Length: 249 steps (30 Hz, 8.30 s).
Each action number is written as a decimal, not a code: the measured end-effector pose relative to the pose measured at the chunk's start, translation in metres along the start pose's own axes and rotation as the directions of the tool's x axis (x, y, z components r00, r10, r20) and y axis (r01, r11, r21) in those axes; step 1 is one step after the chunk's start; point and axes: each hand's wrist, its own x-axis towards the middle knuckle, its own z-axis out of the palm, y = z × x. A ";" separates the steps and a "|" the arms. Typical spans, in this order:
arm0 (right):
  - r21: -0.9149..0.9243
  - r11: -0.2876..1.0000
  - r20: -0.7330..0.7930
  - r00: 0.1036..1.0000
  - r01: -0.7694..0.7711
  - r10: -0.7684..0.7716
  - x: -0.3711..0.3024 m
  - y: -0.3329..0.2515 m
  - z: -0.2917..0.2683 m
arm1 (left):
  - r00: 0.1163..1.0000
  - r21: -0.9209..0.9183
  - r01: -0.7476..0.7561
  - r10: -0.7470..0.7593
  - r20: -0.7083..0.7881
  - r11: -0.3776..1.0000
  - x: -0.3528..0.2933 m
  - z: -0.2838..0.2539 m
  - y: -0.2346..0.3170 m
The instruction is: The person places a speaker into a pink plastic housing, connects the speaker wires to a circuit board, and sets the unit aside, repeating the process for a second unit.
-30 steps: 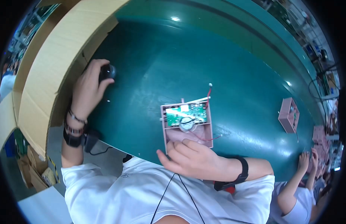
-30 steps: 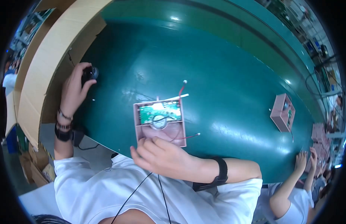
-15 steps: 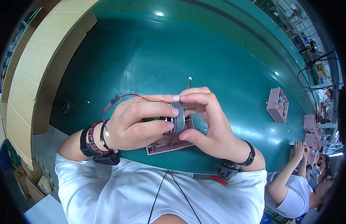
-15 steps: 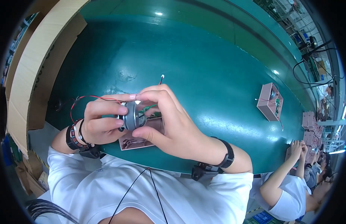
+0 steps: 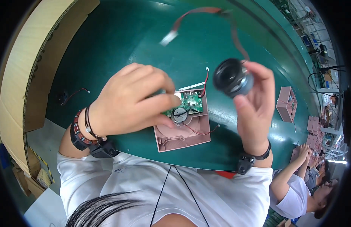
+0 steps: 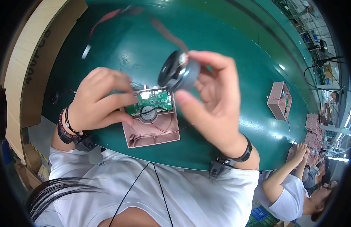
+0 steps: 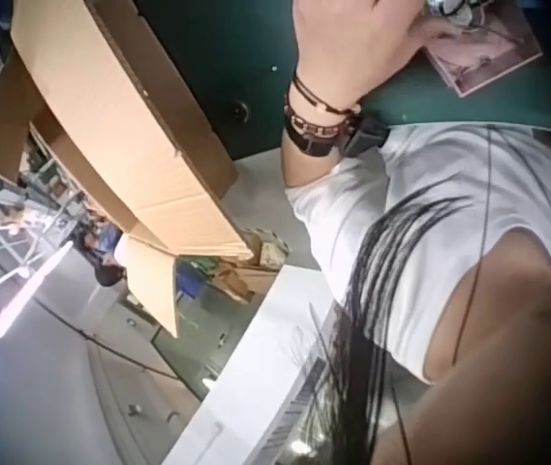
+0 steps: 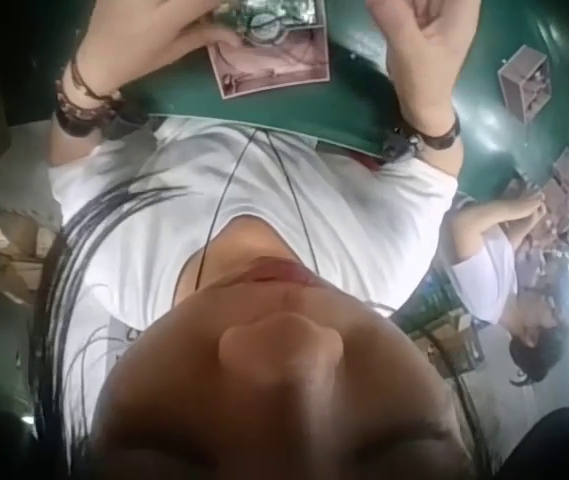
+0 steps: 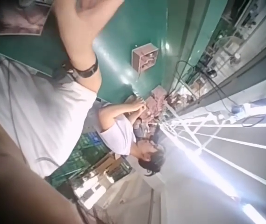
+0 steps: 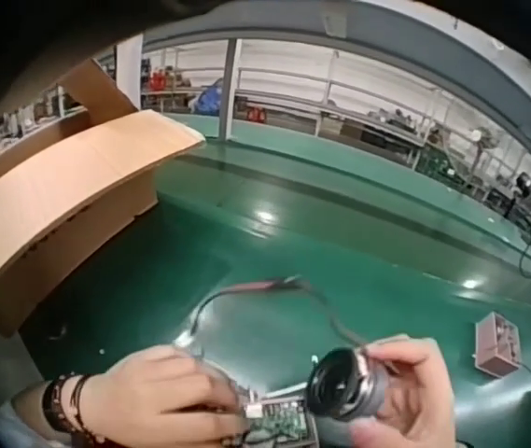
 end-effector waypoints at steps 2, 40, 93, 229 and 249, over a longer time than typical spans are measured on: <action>0.288 0.951 -0.210 0.962 -0.112 0.177 0.003 -0.007 0.002 | 0.986 -0.029 0.113 -0.109 0.124 0.993 0.000 -0.002 0.000; -0.715 0.691 0.288 0.946 0.108 0.150 -0.008 0.002 0.010 | 0.911 -0.343 0.412 -0.390 0.135 0.844 -0.009 0.032 -0.009; -0.803 0.581 0.369 0.874 0.129 0.316 -0.003 -0.002 0.021 | 0.840 -0.256 0.502 -0.395 0.372 0.826 -0.013 0.021 0.019; -0.747 0.603 0.331 0.943 0.280 -0.028 -0.004 0.013 -0.010 | 0.979 -0.137 0.202 -0.197 0.045 0.970 0.015 0.029 0.013; -0.506 0.858 0.312 0.909 -0.088 0.277 0.006 0.029 -0.018 | 0.960 -0.223 0.280 -0.274 0.056 0.934 0.000 0.035 0.001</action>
